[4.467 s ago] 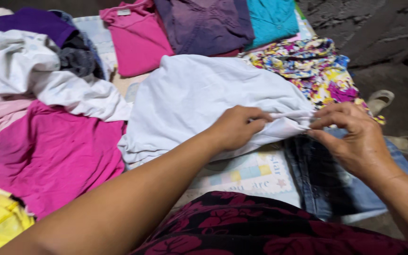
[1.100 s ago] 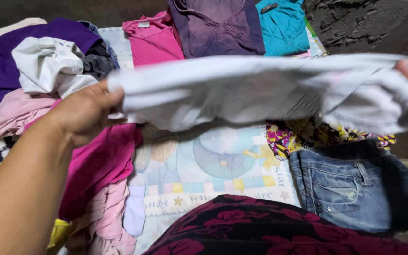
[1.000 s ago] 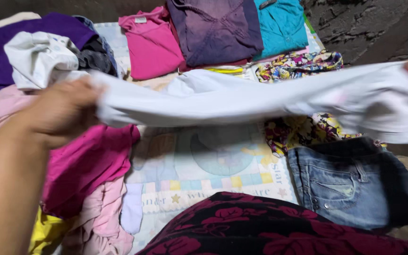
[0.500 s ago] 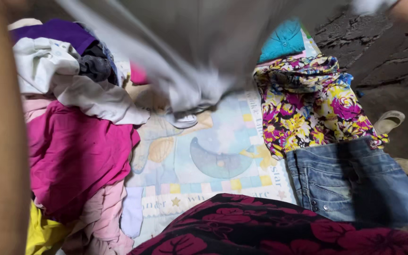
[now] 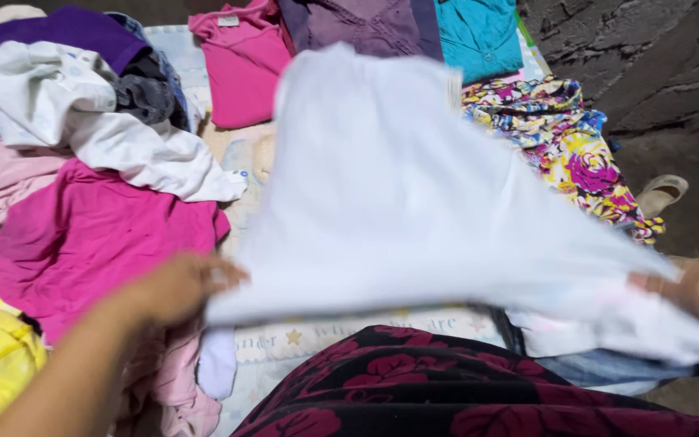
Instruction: The person folds several garments one by one on a bed, including a purple top, a pink top, denim shorts, and a white hoodie. Each item is smoothed, folded into a compact rectangle, and placed in a growing stack.
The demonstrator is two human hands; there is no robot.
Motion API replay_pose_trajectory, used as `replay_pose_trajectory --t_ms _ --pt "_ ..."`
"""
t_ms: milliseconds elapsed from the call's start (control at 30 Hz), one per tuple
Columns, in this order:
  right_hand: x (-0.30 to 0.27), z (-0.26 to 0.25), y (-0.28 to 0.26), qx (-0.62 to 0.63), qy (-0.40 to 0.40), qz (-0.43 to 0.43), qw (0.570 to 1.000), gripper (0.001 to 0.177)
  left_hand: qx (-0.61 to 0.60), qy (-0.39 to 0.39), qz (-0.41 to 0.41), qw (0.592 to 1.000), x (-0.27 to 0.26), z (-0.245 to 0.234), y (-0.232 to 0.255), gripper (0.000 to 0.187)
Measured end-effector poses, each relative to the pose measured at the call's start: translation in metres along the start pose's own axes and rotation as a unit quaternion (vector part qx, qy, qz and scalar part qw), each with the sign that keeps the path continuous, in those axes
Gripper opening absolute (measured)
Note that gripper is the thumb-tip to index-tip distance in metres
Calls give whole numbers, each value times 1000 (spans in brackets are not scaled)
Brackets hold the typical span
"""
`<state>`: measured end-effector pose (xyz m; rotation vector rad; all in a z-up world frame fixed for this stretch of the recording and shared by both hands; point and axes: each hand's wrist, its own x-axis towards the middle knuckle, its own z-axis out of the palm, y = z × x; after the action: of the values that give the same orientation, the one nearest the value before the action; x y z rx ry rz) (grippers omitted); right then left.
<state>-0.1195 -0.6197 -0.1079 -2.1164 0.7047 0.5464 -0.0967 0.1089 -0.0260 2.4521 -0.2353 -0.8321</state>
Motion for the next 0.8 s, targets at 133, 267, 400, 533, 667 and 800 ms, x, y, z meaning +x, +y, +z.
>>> replay_pose_trajectory --t_ms 133,267,400,533,667,800 --pt "-24 3 74 -77 -125 111 983 50 -42 -152 -44 986 1 48 -35 29" --pt "-20 -9 36 -27 -185 146 971 42 -37 -274 -123 953 19 41 -37 30" --pt "3 -16 -74 -192 -39 -56 979 46 -52 -169 -106 979 70 6 -20 28" --pt "30 27 -184 -172 26 -250 953 41 58 158 28 985 151 -37 -1 35" --pt "62 93 -263 -74 -40 -259 962 43 36 333 67 940 219 -56 18 42" --pt "93 156 -302 -99 8 -404 909 56 76 308 57 947 243 -46 38 51"
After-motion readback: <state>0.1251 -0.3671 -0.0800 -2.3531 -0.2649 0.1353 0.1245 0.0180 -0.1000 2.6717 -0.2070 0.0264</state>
